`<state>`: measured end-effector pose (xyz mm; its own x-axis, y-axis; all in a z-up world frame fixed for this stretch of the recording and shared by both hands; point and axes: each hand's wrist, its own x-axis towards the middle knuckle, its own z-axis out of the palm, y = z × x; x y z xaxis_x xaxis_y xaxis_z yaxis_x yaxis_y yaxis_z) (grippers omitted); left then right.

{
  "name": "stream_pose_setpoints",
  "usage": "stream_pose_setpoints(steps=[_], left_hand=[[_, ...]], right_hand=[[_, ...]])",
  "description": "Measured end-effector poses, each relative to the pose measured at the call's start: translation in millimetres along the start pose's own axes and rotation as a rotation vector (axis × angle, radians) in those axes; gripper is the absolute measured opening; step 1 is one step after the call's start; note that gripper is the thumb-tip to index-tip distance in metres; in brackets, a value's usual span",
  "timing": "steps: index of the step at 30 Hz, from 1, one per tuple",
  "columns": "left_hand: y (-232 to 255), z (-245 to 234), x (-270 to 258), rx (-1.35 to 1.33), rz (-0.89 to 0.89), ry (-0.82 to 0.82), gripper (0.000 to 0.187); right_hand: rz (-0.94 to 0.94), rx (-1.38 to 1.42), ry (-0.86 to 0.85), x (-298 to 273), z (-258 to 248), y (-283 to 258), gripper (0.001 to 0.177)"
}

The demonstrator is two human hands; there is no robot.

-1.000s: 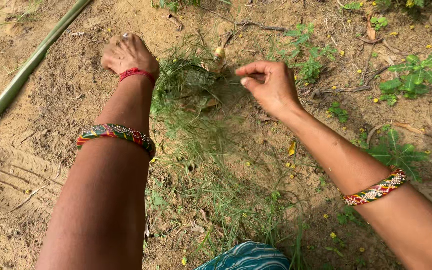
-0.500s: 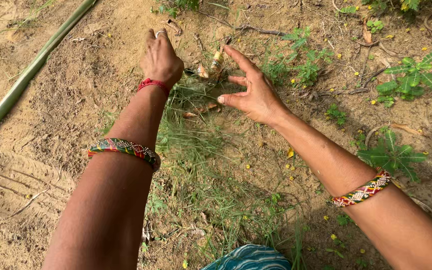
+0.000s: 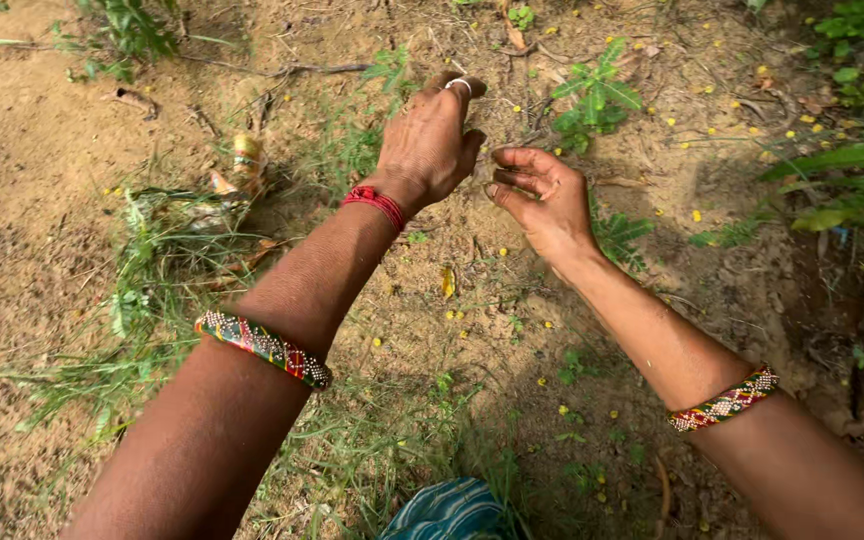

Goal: The person clears grass and digs a basin in the soil around the base of a tree using a hand tool and their hands before adding water from a hose.

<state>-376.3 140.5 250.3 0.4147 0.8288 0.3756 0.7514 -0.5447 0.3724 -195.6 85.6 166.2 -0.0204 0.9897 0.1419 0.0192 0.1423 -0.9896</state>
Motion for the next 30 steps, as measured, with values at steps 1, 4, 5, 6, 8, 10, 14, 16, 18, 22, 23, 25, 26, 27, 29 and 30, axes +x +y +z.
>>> stream_pose_setpoints(steps=[1,4,5,6,8,10,14,16,18,22,23,25,26,27,29,30], left_hand=[[21,14,9,-0.045,-0.023,-0.083,0.050],[82,51,30,-0.107,0.026,-0.239,0.051],[101,63,35,-0.111,0.070,-0.298,0.052],[119,74,37,-0.122,0.096,-0.312,0.052],[154,96,41,-0.178,0.205,-0.347,0.046],[187,116,41,-0.194,0.224,-0.439,0.037],[247,150,39,-0.194,0.234,-0.718,0.026],[269,168,34,-0.204,0.344,-0.736,0.030],[289,186,29,-0.215,0.456,-0.745,0.035],[319,231,4,-0.242,0.477,-0.883,0.016],[327,245,1,-0.159,0.527,-0.933,0.012],[336,272,-12,-0.142,0.536,-0.989,0.011],[338,284,-18,-0.116,0.519,-1.037,0.010],[339,297,-22,-0.120,0.537,-1.043,0.010],[337,321,-27,-0.048,0.521,-1.096,0.004],[335,331,-30,-0.048,0.534,-1.100,0.004]], right_hand=[[-0.023,0.047,0.070,-5,-19,-1,0.036],[-0.084,0.066,0.194,-22,-74,0,0.029],[-0.082,0.059,0.224,-30,-91,2,0.029],[-0.090,0.015,0.286,-39,-107,6,0.027],[-0.100,-0.039,0.378,-54,-141,12,0.026],[-0.069,-0.036,0.459,-76,-171,18,0.028],[0.066,-0.262,0.660,-130,-225,21,0.034],[0.104,-0.197,0.713,-160,-245,21,0.036],[0.173,-0.282,0.746,-194,-266,18,0.035],[0.507,-0.608,0.872,-264,-304,25,0.037],[0.515,-0.613,0.898,-278,-315,30,0.037],[0.675,-0.629,0.903,-297,-333,46,0.041],[0.682,-0.630,0.927,-305,-342,52,0.041],[0.819,-0.655,0.913,-308,-348,60,0.046],[0.961,-0.674,0.908,-314,-362,70,0.051],[1.017,-0.725,0.858,-316,-368,74,0.052]])
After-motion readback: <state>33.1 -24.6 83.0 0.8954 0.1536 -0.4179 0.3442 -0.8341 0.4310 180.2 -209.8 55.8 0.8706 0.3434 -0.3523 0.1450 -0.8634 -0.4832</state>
